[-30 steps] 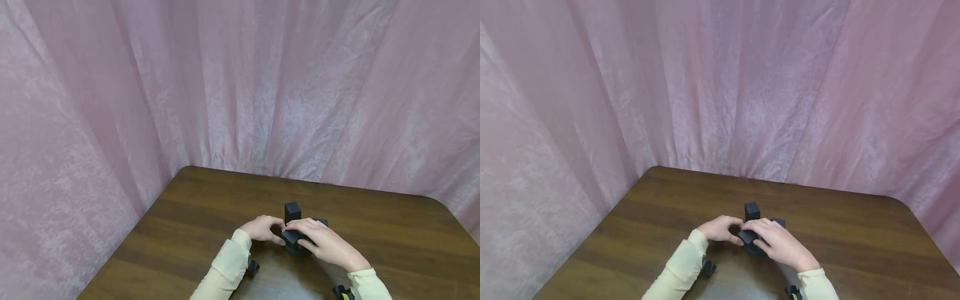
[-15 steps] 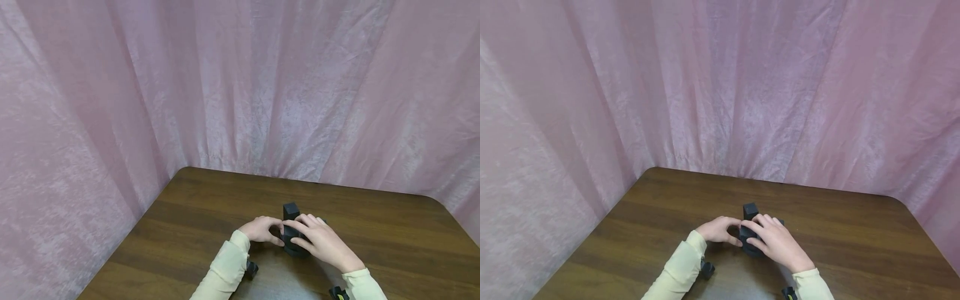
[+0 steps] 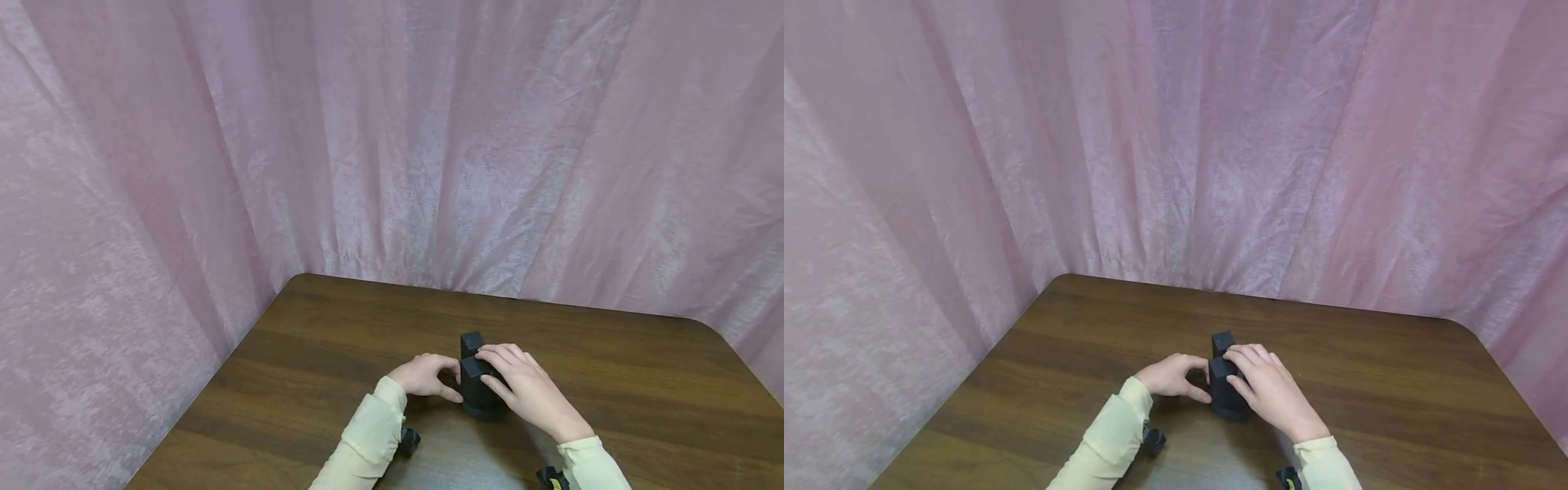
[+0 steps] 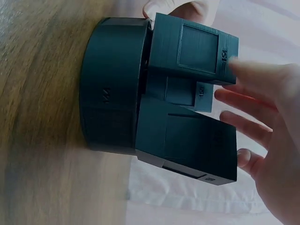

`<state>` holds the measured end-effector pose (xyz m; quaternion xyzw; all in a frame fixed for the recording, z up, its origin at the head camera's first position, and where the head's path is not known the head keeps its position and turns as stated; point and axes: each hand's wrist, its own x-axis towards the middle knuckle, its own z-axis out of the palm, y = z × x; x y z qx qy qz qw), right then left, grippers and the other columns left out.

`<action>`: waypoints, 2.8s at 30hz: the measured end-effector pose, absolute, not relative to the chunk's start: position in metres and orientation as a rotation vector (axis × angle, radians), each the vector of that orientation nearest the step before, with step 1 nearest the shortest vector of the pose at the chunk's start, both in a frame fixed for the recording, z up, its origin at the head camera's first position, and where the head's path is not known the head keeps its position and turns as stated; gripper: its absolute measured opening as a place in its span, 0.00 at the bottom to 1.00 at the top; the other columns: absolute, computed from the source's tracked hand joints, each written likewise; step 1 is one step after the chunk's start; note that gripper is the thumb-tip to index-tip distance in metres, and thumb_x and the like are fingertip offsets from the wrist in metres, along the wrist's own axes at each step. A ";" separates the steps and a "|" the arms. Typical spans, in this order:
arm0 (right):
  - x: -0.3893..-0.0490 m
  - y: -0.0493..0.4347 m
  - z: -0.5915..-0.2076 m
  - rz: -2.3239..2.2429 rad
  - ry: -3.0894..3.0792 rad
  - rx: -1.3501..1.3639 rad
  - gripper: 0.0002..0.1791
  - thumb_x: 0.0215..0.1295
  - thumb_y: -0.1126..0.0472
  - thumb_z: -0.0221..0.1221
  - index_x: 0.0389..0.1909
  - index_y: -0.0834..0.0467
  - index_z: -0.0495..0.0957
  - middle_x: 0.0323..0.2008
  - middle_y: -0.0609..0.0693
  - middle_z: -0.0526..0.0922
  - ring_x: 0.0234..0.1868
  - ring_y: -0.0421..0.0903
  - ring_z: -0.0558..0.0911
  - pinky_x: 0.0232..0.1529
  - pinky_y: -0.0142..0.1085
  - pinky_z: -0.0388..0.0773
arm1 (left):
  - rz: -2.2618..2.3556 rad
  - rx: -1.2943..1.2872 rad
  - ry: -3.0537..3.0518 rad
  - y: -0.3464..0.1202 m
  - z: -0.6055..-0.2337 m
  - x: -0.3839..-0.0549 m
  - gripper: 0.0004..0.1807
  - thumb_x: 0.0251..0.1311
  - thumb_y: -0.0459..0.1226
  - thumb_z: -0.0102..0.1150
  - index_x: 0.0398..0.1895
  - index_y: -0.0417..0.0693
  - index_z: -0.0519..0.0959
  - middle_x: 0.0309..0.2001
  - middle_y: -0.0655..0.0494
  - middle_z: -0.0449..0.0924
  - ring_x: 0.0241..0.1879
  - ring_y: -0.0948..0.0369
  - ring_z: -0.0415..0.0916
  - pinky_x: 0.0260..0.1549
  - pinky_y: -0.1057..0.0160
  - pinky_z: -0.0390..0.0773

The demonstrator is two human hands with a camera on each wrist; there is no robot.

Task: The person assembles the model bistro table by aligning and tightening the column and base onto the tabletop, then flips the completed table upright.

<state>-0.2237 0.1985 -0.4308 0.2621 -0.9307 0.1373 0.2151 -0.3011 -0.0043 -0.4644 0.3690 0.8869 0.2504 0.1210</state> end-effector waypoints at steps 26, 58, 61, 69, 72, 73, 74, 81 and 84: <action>-0.225 0.208 -0.431 0.406 -2.568 0.796 0.25 0.54 0.47 0.59 0.55 0.41 0.70 0.39 0.36 0.73 0.41 0.35 0.69 0.39 0.30 0.58 | 0.737 1.052 2.590 -0.005 -0.464 -0.300 0.13 0.42 0.51 0.66 0.29 0.62 0.75 0.33 0.72 0.77 0.38 0.69 0.72 0.48 0.55 0.63; -0.215 0.221 -0.415 0.393 -2.539 1.041 0.27 0.41 0.59 0.68 0.47 0.49 0.75 0.31 0.33 0.71 0.38 0.32 0.69 0.39 0.27 0.55 | 0.778 1.023 2.550 -0.006 -0.464 -0.302 0.12 0.43 0.48 0.67 0.31 0.64 0.76 0.36 0.71 0.76 0.38 0.69 0.71 0.37 0.72 0.67; -0.216 0.220 -0.415 0.374 -2.528 1.053 0.25 0.42 0.61 0.67 0.47 0.50 0.76 0.32 0.33 0.73 0.37 0.32 0.69 0.37 0.27 0.56 | 0.782 1.024 2.544 -0.005 -0.464 -0.302 0.12 0.43 0.47 0.67 0.31 0.63 0.76 0.36 0.71 0.76 0.38 0.69 0.71 0.37 0.72 0.68; -0.216 0.217 -0.415 0.377 -2.565 1.051 0.25 0.44 0.66 0.66 0.47 0.50 0.75 0.43 0.39 0.76 0.46 0.38 0.72 0.41 0.32 0.62 | 0.789 1.018 2.537 -0.005 -0.464 -0.302 0.12 0.43 0.47 0.67 0.31 0.62 0.76 0.34 0.70 0.76 0.37 0.68 0.71 0.36 0.72 0.67; -0.216 0.217 -0.414 0.373 -2.580 1.059 0.28 0.44 0.67 0.65 0.51 0.49 0.73 0.42 0.37 0.77 0.45 0.38 0.73 0.42 0.32 0.63 | 0.789 1.009 2.536 -0.005 -0.464 -0.302 0.11 0.44 0.47 0.67 0.31 0.63 0.76 0.35 0.70 0.76 0.37 0.68 0.71 0.36 0.72 0.67; -0.216 0.217 -0.414 0.377 -2.580 1.063 0.30 0.44 0.67 0.65 0.52 0.48 0.72 0.41 0.36 0.77 0.44 0.37 0.73 0.42 0.32 0.63 | 0.791 1.005 2.536 -0.005 -0.464 -0.302 0.11 0.44 0.47 0.67 0.31 0.63 0.76 0.35 0.71 0.76 0.38 0.69 0.71 0.37 0.71 0.68; -0.215 0.217 -0.415 0.381 -2.576 1.068 0.32 0.44 0.67 0.65 0.53 0.47 0.71 0.39 0.35 0.76 0.43 0.35 0.73 0.41 0.31 0.62 | 0.791 1.003 2.537 -0.005 -0.464 -0.302 0.11 0.44 0.47 0.67 0.31 0.63 0.76 0.35 0.71 0.76 0.38 0.69 0.71 0.37 0.71 0.68; -0.216 0.212 -0.416 0.375 -2.540 1.093 0.33 0.46 0.61 0.65 0.56 0.45 0.69 0.37 0.33 0.75 0.39 0.32 0.70 0.39 0.28 0.60 | 0.787 1.009 2.550 -0.005 -0.463 -0.302 0.12 0.44 0.47 0.67 0.31 0.63 0.75 0.35 0.72 0.76 0.38 0.68 0.71 0.38 0.70 0.68; -0.216 0.209 -0.419 0.374 -2.553 1.068 0.28 0.50 0.55 0.63 0.55 0.45 0.70 0.40 0.34 0.75 0.41 0.32 0.70 0.39 0.28 0.60 | 0.782 1.010 2.559 -0.005 -0.463 -0.301 0.12 0.43 0.47 0.67 0.31 0.63 0.76 0.34 0.72 0.76 0.38 0.68 0.71 0.38 0.70 0.67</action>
